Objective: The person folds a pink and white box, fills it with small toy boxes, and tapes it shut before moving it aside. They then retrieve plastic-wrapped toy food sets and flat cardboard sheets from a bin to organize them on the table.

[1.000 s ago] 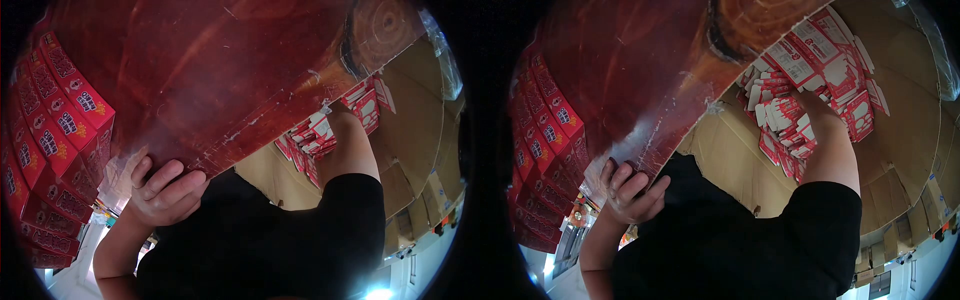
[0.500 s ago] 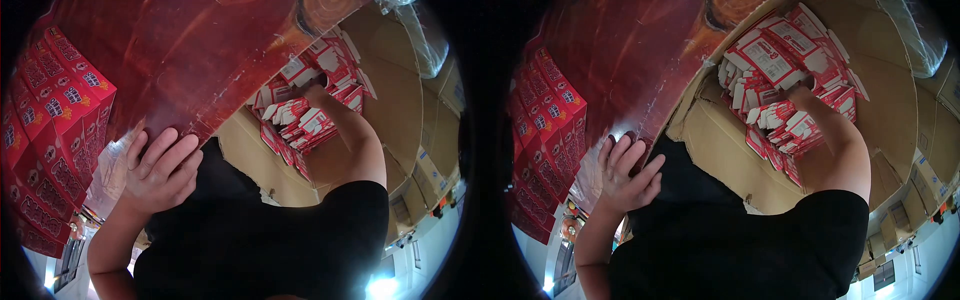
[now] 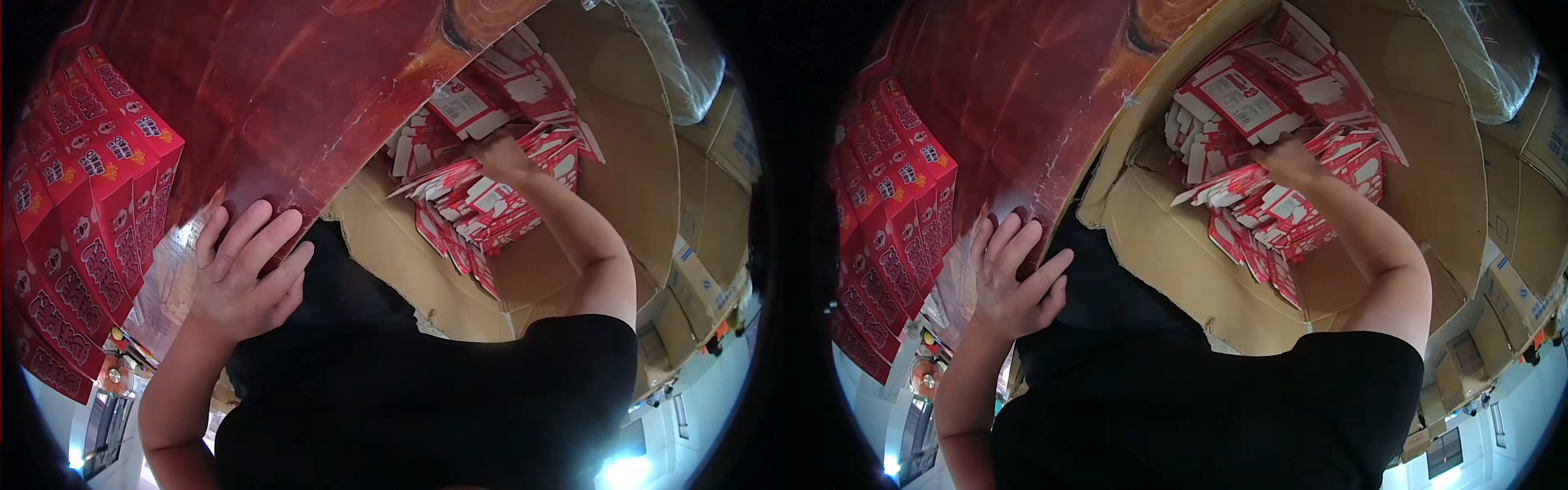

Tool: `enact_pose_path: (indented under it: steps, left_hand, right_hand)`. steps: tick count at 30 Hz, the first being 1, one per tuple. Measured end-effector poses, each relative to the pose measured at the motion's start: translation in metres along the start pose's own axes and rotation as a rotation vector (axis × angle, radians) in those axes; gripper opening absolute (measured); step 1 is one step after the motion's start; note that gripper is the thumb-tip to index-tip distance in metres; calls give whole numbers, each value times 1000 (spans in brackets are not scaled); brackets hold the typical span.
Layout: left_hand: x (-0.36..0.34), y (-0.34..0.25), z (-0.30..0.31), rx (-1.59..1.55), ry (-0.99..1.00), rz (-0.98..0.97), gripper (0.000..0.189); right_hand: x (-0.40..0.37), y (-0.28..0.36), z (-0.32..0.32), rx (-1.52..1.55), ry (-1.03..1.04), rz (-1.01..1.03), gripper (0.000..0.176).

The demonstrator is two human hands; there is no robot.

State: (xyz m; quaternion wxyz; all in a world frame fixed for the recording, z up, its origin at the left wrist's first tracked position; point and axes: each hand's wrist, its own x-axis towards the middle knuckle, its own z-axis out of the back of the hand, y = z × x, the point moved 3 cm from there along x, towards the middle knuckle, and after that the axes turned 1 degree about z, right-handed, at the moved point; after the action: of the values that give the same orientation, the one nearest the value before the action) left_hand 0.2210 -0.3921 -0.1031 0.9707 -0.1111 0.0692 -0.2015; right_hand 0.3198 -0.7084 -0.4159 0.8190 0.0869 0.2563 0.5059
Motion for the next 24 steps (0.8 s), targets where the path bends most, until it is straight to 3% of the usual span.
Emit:
enact_pose_path:
  steps: [2,7,10,13,16,18,20,22,24]
  left_hand:
    - [-1,1,-1,-3,-10,-7,24]
    - [-2,0,0,-28,-11,-6,24]
    - [-1,1,1,-53,-9,-7,24]
    - [-1,2,3,-67,9,8,23]
    - [0,1,3,-53,51,-15,29]
    - [-1,3,4,-59,72,-24,31]
    - [-1,4,4,-98,66,-16,30]
    - [0,5,4,-137,50,-20,28]
    - [-3,7,5,-153,42,-17,27]
  right_hand:
    - [-2,15,-6,49,87,-17,29]
    - [5,24,0,34,300,-85,49]
    - [-4,19,-13,-28,124,75,57]
    - [1,16,-28,-168,148,37,54]
    - [29,14,-34,-189,299,-43,52]
    - [44,-14,-42,505,378,47,33]
    - [56,-1,-56,-128,489,4,24]
    - [45,-26,-53,468,427,131,18]
    - [45,-30,-35,624,332,164,20]
